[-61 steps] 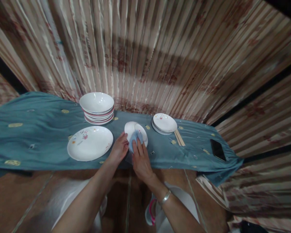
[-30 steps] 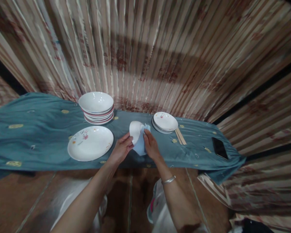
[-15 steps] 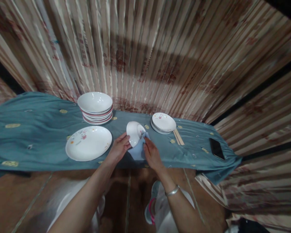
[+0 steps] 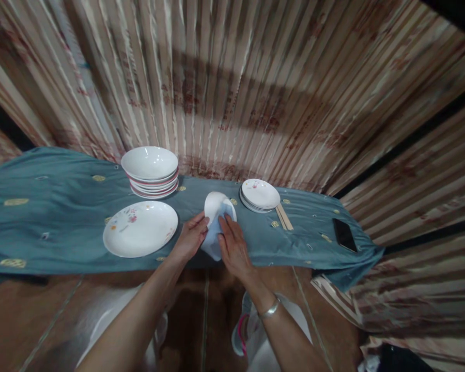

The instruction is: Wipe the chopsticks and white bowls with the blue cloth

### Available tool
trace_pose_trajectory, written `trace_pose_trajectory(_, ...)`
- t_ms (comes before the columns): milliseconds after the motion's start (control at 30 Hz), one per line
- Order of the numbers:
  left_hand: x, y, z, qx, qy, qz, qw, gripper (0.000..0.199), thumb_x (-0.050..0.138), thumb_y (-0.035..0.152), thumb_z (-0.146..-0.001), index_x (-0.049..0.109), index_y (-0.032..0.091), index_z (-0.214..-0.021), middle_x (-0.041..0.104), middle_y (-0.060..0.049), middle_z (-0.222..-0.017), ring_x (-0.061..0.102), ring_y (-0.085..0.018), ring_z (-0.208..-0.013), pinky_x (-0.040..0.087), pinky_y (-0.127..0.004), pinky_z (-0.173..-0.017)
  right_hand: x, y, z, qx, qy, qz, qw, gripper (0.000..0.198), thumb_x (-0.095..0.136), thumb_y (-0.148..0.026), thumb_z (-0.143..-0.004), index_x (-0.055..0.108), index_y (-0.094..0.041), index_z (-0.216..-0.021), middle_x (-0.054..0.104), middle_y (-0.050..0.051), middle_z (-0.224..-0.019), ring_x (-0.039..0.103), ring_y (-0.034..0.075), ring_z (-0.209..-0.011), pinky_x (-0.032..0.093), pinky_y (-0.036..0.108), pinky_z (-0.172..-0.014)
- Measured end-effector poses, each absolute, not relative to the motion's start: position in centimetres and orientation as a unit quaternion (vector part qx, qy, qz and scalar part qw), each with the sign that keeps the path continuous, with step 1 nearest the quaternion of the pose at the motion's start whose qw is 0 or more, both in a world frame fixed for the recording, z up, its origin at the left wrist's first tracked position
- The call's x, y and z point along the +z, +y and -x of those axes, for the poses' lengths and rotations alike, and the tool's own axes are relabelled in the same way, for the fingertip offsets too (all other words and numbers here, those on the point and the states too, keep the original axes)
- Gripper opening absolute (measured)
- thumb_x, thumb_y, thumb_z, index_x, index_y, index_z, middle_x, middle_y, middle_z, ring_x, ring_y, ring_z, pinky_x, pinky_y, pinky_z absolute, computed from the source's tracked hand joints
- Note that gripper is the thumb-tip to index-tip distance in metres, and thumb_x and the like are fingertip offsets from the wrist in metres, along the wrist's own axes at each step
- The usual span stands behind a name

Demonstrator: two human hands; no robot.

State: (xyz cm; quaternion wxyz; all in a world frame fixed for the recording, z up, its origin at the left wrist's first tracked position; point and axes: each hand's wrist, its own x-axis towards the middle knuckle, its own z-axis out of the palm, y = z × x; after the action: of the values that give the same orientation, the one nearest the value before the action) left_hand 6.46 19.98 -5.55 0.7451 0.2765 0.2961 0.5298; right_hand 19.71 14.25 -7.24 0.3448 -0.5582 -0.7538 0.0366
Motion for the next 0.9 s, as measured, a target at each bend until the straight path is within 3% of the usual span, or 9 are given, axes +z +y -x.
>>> trace_pose_trajectory(167, -5.4, 19.5, -6.5, 0.508, 0.289, -0.315, 0.748, 0.040, 0.078, 0.026, -0.060, 0.071, 0.016, -0.098, 0.069, -0.002, -0.072, 0.062, -0.014, -0.069, 0.045, -0.022, -0.062, -6.6, 15.5, -19.6, 0.029, -0.733, 0.568, 0.373, 0.049, 0.030, -0.031, -0.097, 0.032, -0.016, -0.144, 0.033, 0.013, -0.149, 0.027, 0.022, -0.139, 0.026, 0.047, -0.113)
trace_pose_trajectory(400, -5.5, 19.1, -6.4, 0.486, 0.297, -0.363, 0.737, 0.039, 0.075, 0.029, -0.066, 0.071, 0.017, -0.102, 0.061, 0.003, -0.060, 0.048, -0.006, -0.049, 0.040, -0.017, -0.052, -6.0, 17.5, -20.3, 0.039, -0.693, 0.582, 0.423, 0.048, 0.027, -0.034, -0.097, 0.038, -0.013, -0.139, 0.033, 0.015, -0.148, 0.026, 0.020, -0.139, 0.025, 0.045, -0.114)
trace_pose_trajectory(500, -5.3, 19.0, -6.2, 0.482, 0.300, -0.378, 0.732, 0.041, 0.075, 0.030, -0.065, 0.071, 0.017, -0.104, 0.062, 0.003, -0.061, 0.049, -0.007, -0.050, 0.041, -0.018, -0.053, -6.2, 18.4, -20.9, 0.057, -0.674, 0.584, 0.448, 0.049, 0.026, -0.037, -0.097, 0.039, -0.014, -0.138, 0.033, 0.014, -0.148, 0.027, 0.020, -0.139, 0.024, 0.044, -0.114)
trace_pose_trajectory(700, -5.1, 18.9, -6.2, 0.456, 0.294, -0.391, 0.743, 0.050, 0.075, 0.036, -0.067, 0.067, 0.014, -0.111, 0.072, -0.008, -0.090, 0.065, -0.021, -0.082, 0.050, -0.036, -0.080, -7.1, 20.4, -22.5, 0.126, -0.625, 0.586, 0.499, 0.049, 0.028, -0.044, -0.096, 0.044, -0.016, -0.133, 0.045, 0.011, -0.141, 0.037, 0.020, -0.133, 0.025, 0.043, -0.113)
trace_pose_trajectory(900, -5.4, 19.1, -6.2, 0.467, 0.295, -0.378, 0.743, 0.049, 0.075, 0.035, -0.067, 0.067, 0.014, -0.110, 0.072, -0.010, -0.097, 0.065, -0.026, -0.094, 0.050, -0.042, -0.085, -8.7, 21.2, -23.6, 0.187, -0.573, 0.603, 0.523, 0.049, 0.033, -0.049, -0.092, 0.051, -0.018, -0.126, 0.056, 0.009, -0.131, 0.049, 0.021, -0.122, 0.033, 0.040, -0.107)
